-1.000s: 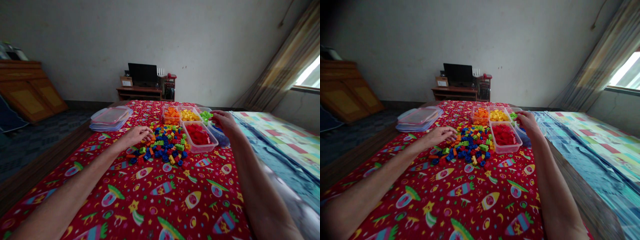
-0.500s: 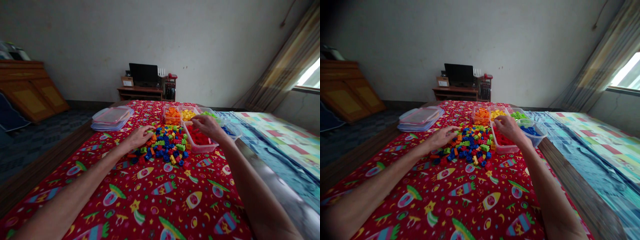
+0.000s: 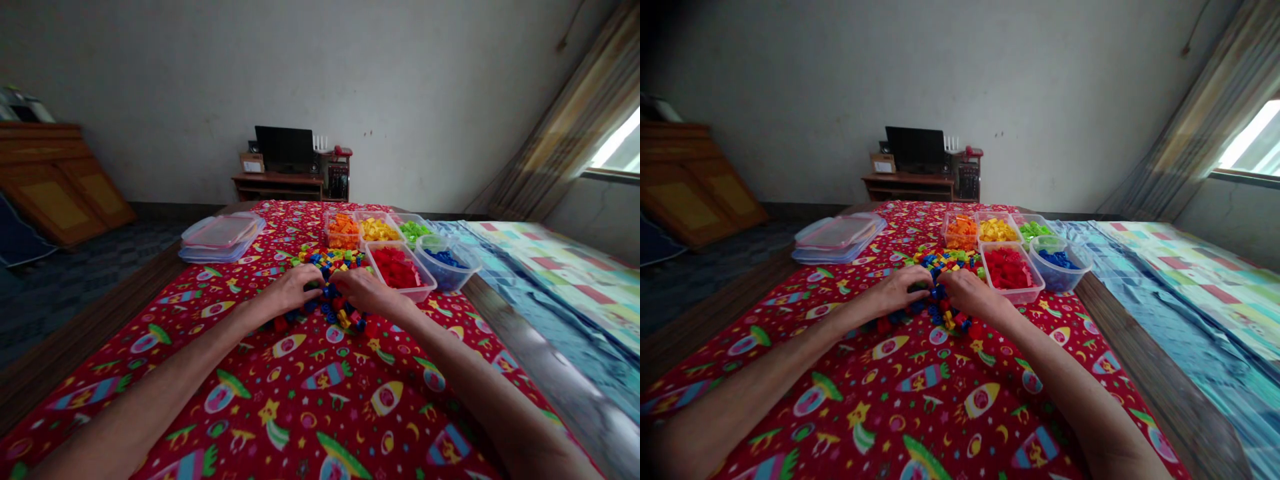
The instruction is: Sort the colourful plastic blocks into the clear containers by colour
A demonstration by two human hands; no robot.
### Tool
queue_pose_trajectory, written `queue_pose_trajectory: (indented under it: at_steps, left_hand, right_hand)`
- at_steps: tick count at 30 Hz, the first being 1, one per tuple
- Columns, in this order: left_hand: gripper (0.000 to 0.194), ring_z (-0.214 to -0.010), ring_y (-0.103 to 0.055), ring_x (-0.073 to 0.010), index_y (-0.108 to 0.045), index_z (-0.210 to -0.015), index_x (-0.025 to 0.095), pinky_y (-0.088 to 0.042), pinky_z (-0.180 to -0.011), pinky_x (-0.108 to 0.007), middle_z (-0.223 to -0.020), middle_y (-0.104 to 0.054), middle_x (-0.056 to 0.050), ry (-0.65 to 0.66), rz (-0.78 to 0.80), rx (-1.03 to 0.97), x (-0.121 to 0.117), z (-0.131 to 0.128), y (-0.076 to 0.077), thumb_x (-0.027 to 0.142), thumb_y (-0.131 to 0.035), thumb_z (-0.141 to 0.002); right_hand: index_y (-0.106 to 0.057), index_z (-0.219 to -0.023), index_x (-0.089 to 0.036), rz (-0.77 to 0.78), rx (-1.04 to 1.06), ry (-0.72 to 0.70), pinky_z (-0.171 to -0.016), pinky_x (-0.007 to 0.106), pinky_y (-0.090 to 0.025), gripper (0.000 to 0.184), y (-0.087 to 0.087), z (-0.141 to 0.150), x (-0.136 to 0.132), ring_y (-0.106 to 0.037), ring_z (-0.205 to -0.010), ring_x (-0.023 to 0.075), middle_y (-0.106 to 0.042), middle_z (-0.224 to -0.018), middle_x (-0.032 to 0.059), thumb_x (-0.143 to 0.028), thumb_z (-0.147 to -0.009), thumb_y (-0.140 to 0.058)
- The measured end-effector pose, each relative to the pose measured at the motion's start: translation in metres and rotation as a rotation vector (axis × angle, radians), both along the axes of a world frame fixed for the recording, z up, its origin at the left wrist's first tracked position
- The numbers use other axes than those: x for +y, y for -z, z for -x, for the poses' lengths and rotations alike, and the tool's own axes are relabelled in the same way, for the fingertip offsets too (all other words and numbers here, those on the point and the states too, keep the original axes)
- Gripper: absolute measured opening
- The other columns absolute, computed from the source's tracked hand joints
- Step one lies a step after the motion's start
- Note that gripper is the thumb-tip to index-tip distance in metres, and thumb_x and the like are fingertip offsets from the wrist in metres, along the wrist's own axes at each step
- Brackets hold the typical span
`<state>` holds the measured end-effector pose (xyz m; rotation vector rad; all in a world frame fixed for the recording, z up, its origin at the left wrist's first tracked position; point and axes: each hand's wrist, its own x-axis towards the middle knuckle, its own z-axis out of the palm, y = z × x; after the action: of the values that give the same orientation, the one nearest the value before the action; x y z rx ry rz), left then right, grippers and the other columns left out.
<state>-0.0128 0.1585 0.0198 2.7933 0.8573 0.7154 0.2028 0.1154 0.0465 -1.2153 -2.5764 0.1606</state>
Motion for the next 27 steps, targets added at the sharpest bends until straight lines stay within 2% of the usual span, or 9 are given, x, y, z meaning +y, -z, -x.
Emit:
queue_pose_trajectory:
  at_steps: [3,7,11,13,15,19,23,27]
  left_hand:
    - [0.010,-0.089,-0.062,-0.0188,-0.066,-0.083,0.019,-0.048,-0.084,-0.031,-0.091,-0.067,-0.005,-0.076,0.058,-0.089,0.005,0.005,-0.009,0.025,-0.059,-0.082]
    - [0.009,-0.088,-0.062,-0.0196,-0.067,-0.080,0.020,-0.048,-0.084,-0.032,-0.089,-0.068,-0.004,-0.184,0.105,-0.140,0.008,0.011,-0.016,0.025,-0.061,-0.075]
    - [0.016,-0.087,-0.063,-0.0199,-0.068,-0.083,0.019,-0.051,-0.082,-0.033,-0.092,-0.067,-0.004,-0.244,0.165,-0.172,0.008,0.014,-0.017,0.023,-0.060,-0.070]
    - [0.021,-0.086,-0.064,-0.0197,-0.068,-0.087,0.018,-0.052,-0.080,-0.033,-0.096,-0.066,-0.005,-0.249,0.212,-0.222,0.009,0.015,-0.016,0.024,-0.057,-0.070]
    - [0.025,-0.086,-0.065,-0.0198,-0.068,-0.091,0.017,-0.054,-0.079,-0.033,-0.099,-0.067,-0.007,-0.263,0.247,-0.277,0.010,0.016,-0.016,0.027,-0.055,-0.072]
    - [0.028,-0.088,-0.065,-0.0210,-0.069,-0.091,0.018,-0.053,-0.081,-0.033,-0.099,-0.070,-0.006,-0.301,0.231,-0.249,0.016,0.023,-0.019,0.030,-0.053,-0.073]
    - [0.032,-0.086,-0.066,-0.0195,-0.070,-0.093,0.019,-0.052,-0.081,-0.030,-0.096,-0.073,-0.004,-0.299,0.206,-0.125,0.016,0.028,-0.024,0.026,-0.046,-0.074]
    - [0.032,-0.092,-0.065,-0.0202,-0.071,-0.096,0.019,-0.050,-0.087,-0.031,-0.099,-0.073,-0.005,-0.225,0.193,-0.023,0.012,0.025,-0.022,0.029,-0.046,-0.079]
  right_hand:
    - [-0.064,-0.105,-0.014,-0.002,0.006,0.059,-0.055,0.024,-0.026,0.029,-0.004,0.000,-0.001,-0.050,-0.061,0.0115,-0.064,-0.072,0.0040,-0.008,-0.083,-0.047]
    - [-0.061,-0.115,-0.014,0.003,-0.026,0.123,-0.059,0.024,-0.030,0.030,-0.008,-0.001,-0.003,-0.055,-0.067,0.0135,-0.067,-0.079,0.0065,-0.014,-0.088,-0.048]
    - [-0.061,-0.113,-0.015,-0.072,-0.119,0.053,-0.071,0.026,-0.038,0.025,0.000,0.010,-0.008,-0.058,-0.088,0.0181,-0.066,-0.100,0.0116,-0.021,-0.090,-0.050]
    - [-0.062,-0.108,-0.015,-0.106,-0.201,-0.013,-0.077,0.028,-0.039,0.023,0.005,0.019,-0.009,-0.056,-0.096,0.0203,-0.065,-0.103,0.0120,-0.016,-0.090,-0.048]
    - [-0.063,-0.103,-0.015,-0.112,-0.250,-0.034,-0.078,0.029,-0.040,0.024,0.010,0.025,-0.010,-0.056,-0.094,0.0207,-0.065,-0.098,0.0118,-0.010,-0.088,-0.046]
    - [-0.064,-0.095,-0.014,-0.098,-0.124,0.001,-0.074,0.027,-0.040,0.019,0.015,0.020,-0.009,-0.055,-0.082,0.0170,-0.063,-0.088,0.0099,-0.010,-0.087,-0.047]
    - [-0.064,-0.090,-0.013,-0.173,0.053,-0.005,-0.072,0.025,-0.039,0.016,0.015,0.009,-0.004,-0.053,-0.078,0.0148,-0.061,-0.081,0.0070,-0.011,-0.087,-0.049]
    - [-0.062,-0.092,-0.013,-0.234,0.128,-0.044,-0.066,0.023,-0.037,0.018,0.021,0.015,-0.004,-0.050,-0.072,0.0126,-0.058,-0.079,0.0054,-0.009,-0.089,-0.044]
